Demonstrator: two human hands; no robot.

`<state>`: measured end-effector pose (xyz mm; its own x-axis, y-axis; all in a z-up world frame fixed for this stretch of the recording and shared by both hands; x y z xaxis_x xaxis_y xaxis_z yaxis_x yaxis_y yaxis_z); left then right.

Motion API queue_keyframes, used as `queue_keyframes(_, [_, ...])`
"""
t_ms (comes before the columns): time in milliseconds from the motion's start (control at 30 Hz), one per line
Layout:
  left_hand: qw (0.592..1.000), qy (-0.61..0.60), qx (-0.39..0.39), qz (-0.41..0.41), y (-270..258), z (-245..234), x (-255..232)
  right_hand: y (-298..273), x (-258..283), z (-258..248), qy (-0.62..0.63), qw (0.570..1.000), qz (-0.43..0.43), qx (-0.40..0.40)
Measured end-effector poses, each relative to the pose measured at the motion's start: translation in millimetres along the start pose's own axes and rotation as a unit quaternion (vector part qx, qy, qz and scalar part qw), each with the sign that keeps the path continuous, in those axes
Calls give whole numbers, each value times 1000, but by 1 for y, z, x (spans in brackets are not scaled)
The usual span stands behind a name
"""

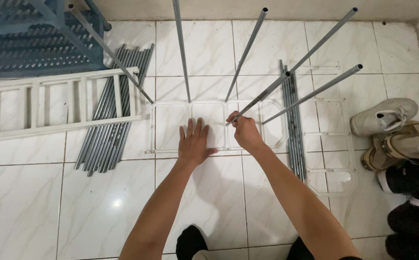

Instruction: The person assembles a white plastic storage shelf by inserting metal rods into the frame slots. They handle multiple metal rods and white plastic frames, inserting rods one by one into the designated holes on the floor.

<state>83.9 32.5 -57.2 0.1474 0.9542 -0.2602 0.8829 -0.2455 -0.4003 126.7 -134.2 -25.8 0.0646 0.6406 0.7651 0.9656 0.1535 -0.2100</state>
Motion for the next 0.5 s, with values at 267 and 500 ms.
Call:
queue_keyframes(267, [1000,-20,-6,-6,-1,3,1,5,-7,7,19,998,-57,-28])
queue_keyframes(500, [1000,-18,0,-12,0,4,2,5,-6,6,7,1000,-19,-10])
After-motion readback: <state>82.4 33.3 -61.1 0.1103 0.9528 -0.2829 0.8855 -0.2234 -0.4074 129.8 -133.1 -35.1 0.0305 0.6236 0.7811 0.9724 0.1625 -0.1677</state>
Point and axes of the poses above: each hand's wrist, its own y-axis towards the middle knuckle, its own z-axis out of the palm, x = y × z, the point moved 9 cm from there along y, towards the middle knuckle, and after that the axes turned 2 degrees about x, right-handed, at the moved point
